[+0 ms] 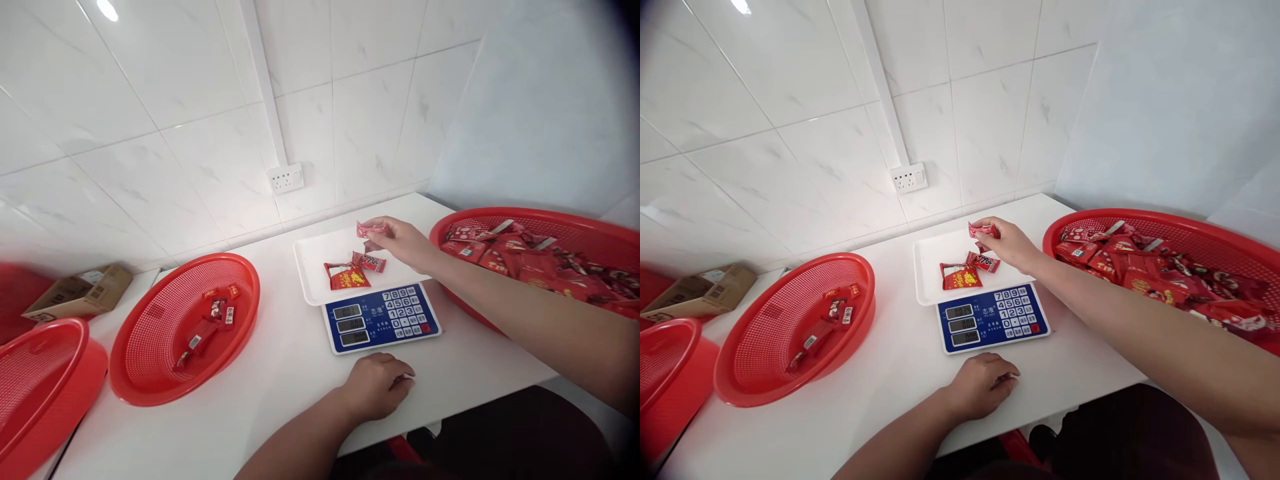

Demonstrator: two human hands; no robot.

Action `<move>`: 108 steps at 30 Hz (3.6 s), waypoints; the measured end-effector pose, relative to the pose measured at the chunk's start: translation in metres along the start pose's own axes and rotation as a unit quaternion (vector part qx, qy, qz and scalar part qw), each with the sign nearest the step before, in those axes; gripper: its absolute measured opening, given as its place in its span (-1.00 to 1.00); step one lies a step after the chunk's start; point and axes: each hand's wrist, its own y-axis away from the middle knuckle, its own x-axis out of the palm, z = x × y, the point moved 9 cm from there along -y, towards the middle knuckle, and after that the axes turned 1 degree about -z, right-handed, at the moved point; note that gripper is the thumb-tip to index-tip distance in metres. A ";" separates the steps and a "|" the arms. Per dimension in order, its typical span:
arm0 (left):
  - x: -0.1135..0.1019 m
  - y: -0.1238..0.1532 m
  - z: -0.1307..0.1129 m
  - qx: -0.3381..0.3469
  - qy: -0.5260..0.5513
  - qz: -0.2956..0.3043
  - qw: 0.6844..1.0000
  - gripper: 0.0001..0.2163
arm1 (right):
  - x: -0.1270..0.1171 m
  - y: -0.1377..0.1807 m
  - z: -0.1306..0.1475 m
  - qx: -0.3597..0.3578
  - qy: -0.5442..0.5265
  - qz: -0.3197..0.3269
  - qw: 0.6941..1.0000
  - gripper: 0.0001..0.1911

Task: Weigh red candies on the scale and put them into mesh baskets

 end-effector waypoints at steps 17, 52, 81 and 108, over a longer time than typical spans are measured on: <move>0.001 -0.001 -0.002 0.010 -0.028 0.018 0.999 -0.77 | -0.023 0.096 -0.013 -0.083 0.178 -0.023 0.980 -0.66; -0.167 -0.036 0.027 -0.133 -0.111 -0.197 0.965 -0.70 | 0.035 0.196 -0.125 -0.046 0.118 0.048 0.991 -0.67; -0.134 -0.165 0.023 -0.033 -0.231 0.022 0.972 -0.66 | 0.036 0.196 -0.120 -0.038 0.112 0.053 0.992 -0.67; -0.056 0.018 0.009 -0.029 0.045 -0.145 0.988 -0.84 | -0.220 0.143 -0.091 0.112 0.355 -0.121 0.920 -0.62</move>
